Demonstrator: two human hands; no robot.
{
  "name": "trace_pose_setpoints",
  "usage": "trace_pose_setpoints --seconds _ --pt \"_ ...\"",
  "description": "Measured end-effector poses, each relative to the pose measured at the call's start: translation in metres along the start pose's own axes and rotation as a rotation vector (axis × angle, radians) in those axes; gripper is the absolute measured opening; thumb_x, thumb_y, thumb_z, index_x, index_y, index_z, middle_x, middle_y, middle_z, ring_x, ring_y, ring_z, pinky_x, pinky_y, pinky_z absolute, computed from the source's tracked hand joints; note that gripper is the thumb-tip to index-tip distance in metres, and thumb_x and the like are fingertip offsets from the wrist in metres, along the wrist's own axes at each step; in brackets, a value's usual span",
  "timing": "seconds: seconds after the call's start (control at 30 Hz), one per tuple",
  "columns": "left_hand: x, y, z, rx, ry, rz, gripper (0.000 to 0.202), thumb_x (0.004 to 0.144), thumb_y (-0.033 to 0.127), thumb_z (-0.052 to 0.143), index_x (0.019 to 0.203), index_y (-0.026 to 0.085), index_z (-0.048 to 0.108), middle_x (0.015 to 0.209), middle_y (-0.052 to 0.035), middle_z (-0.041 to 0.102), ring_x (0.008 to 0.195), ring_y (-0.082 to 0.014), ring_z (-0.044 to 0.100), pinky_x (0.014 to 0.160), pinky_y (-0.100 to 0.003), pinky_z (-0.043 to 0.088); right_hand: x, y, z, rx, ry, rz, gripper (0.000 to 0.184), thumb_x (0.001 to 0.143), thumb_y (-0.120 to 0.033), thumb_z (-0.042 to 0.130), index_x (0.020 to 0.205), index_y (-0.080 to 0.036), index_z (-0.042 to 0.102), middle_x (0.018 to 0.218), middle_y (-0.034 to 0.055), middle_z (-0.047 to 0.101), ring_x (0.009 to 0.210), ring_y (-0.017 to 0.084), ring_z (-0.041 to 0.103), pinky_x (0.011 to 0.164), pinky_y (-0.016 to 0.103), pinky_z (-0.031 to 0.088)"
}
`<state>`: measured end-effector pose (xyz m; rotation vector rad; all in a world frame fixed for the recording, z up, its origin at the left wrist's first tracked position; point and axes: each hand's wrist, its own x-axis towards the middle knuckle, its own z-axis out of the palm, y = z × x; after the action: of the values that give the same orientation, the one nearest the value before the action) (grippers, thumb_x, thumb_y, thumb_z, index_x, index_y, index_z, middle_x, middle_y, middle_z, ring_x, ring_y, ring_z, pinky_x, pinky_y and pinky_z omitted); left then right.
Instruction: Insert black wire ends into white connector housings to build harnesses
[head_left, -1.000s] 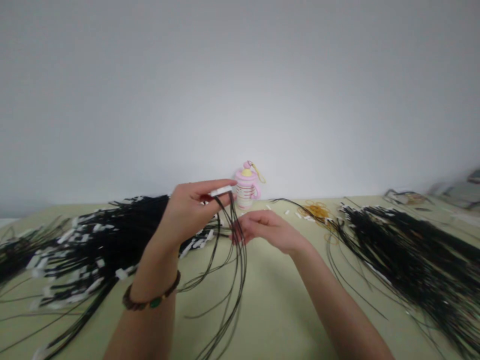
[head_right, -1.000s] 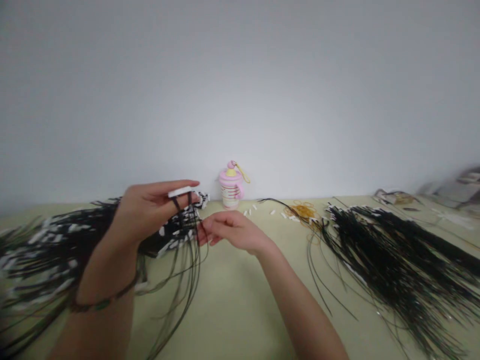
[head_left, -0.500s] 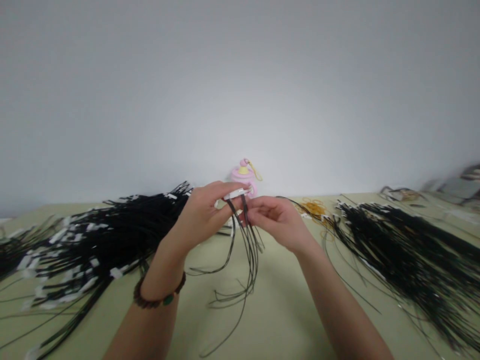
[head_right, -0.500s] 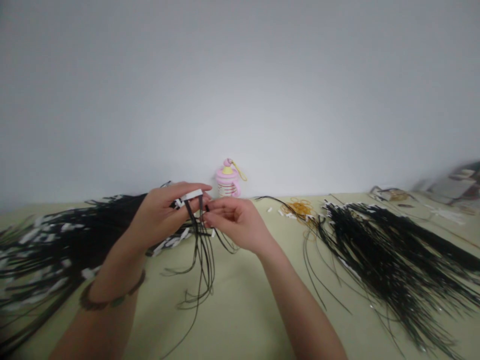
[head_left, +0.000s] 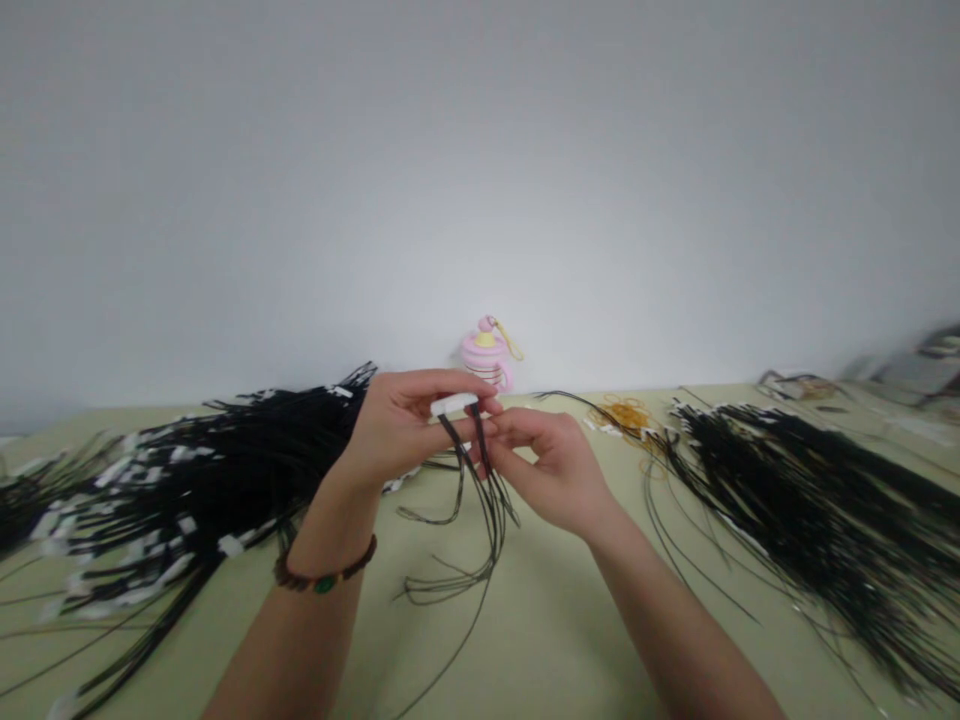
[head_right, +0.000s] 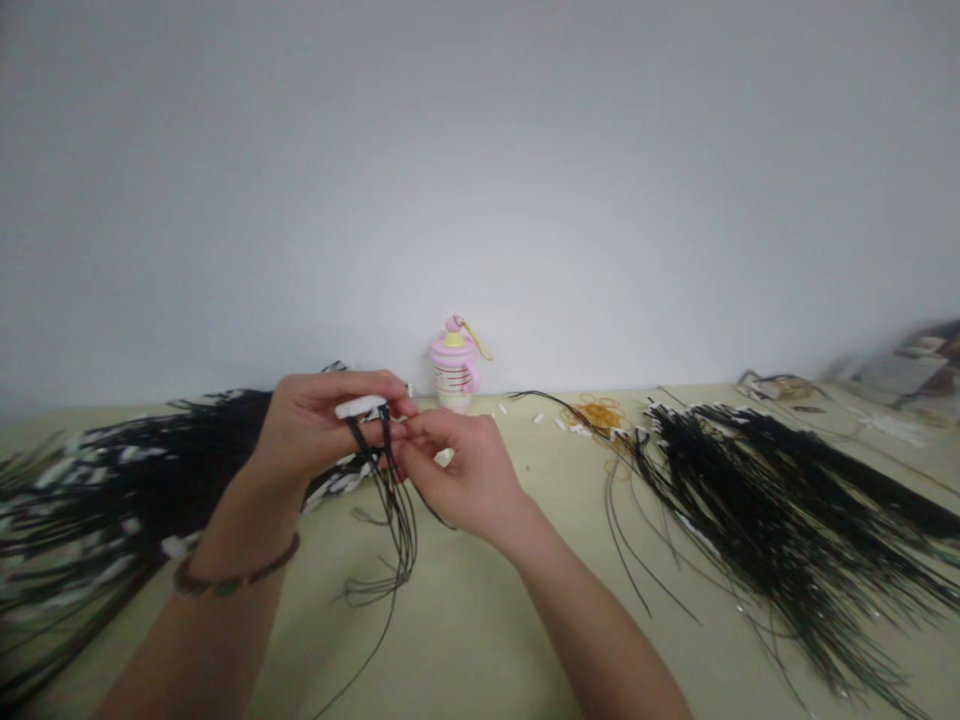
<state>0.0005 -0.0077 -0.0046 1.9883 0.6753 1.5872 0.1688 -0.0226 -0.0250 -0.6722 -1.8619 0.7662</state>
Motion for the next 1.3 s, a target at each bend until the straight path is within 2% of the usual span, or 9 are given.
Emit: trace_pose_setpoints --seconds 0.13,0.33,0.5,0.7,0.8,0.9,1.07,1.2,1.3 --pt "-0.002 0.0 0.006 -0.06 -0.006 -0.044 0.018 0.067 0.019 0.08 0.084 0.02 0.074 0.08 -0.004 0.075 0.063 -0.0157 0.07 0.05 -0.02 0.057 -0.001 -0.004 0.003 -0.028 0.014 -0.04 0.017 0.083 -0.02 0.055 0.071 -0.017 0.067 0.065 -0.0001 0.07 0.061 0.011 0.066 0.063 0.022 0.05" --pt "0.0 0.001 -0.003 0.321 -0.102 0.099 0.023 0.077 0.025 0.073 0.1 0.022 0.075 0.091 -0.0049 0.076 0.081 -0.016 0.071 0.078 -0.024 0.057 0.001 -0.002 -0.001 -0.055 0.024 -0.027 0.02 0.083 -0.023 0.059 0.066 -0.017 0.069 0.062 -0.0009 0.067 0.057 0.009 0.06 0.06 0.021 0.048" --pt "-0.001 0.005 -0.017 0.346 -0.218 0.105 0.023 0.079 0.023 0.072 0.102 0.022 0.074 0.082 -0.0012 0.075 0.071 -0.0132 0.069 0.069 -0.021 0.054 0.0 0.001 0.0 -0.035 0.022 -0.032 0.012 0.08 -0.025 0.065 0.075 -0.017 0.072 0.063 -0.0013 0.065 0.056 0.008 0.054 0.056 0.02 0.045" --pt "-0.001 0.008 -0.029 0.397 -0.206 0.104 0.021 0.079 0.027 0.073 0.099 0.023 0.075 0.077 -0.0003 0.075 0.068 -0.0136 0.068 0.066 -0.022 0.052 0.003 0.005 -0.002 0.094 -0.143 0.088 0.029 0.085 -0.038 0.058 0.069 -0.015 0.067 0.061 -0.0005 0.061 0.057 0.007 0.052 0.056 0.02 0.043" --pt "-0.001 0.008 -0.034 0.428 -0.157 0.068 0.022 0.078 0.031 0.074 0.098 0.023 0.075 0.076 0.0004 0.075 0.066 -0.0131 0.067 0.063 -0.022 0.051 0.016 0.032 0.005 0.055 -0.127 0.2 0.039 0.089 -0.046 0.052 0.076 -0.013 0.069 0.067 0.0023 0.067 0.061 0.009 0.058 0.059 0.022 0.046" --pt "-0.001 0.007 -0.038 0.466 -0.141 0.045 0.024 0.078 0.036 0.073 0.1 0.027 0.074 0.076 0.0015 0.075 0.065 -0.015 0.067 0.06 -0.024 0.05 0.026 0.084 0.023 -0.107 -0.033 0.323 0.035 0.093 -0.038 0.046 0.084 -0.012 0.068 0.081 0.0063 0.071 0.071 0.012 0.064 0.067 0.024 0.05" --pt "-0.002 0.008 -0.049 0.56 -0.118 0.019 0.023 0.079 0.038 0.071 0.101 0.032 0.074 0.079 0.0015 0.076 0.068 -0.0187 0.068 0.065 -0.03 0.053 0.015 0.168 0.055 -0.278 -0.084 0.423 0.024 0.09 -0.033 0.059 0.099 -0.012 0.064 0.094 0.0049 0.068 0.083 0.014 0.065 0.08 0.034 0.054" --pt "-0.007 0.015 -0.056 0.52 -0.097 0.005 0.024 0.078 0.036 0.071 0.102 0.035 0.074 0.079 0.0021 0.076 0.071 -0.0185 0.069 0.067 -0.029 0.056 0.002 0.191 0.065 -0.384 -0.133 0.379 0.03 0.088 -0.036 0.061 0.109 -0.014 0.062 0.097 0.0043 0.066 0.087 0.016 0.063 0.084 0.038 0.052" --pt "-0.012 0.022 -0.053 0.399 0.078 -0.023 0.022 0.079 0.034 0.072 0.1 0.032 0.075 0.075 0.0015 0.075 0.063 -0.0132 0.067 0.061 -0.022 0.054 -0.001 0.192 0.066 -0.431 -0.143 0.332 0.033 0.084 -0.033 0.066 0.112 -0.016 0.063 0.101 0.0051 0.065 0.091 0.017 0.061 0.088 0.039 0.05"
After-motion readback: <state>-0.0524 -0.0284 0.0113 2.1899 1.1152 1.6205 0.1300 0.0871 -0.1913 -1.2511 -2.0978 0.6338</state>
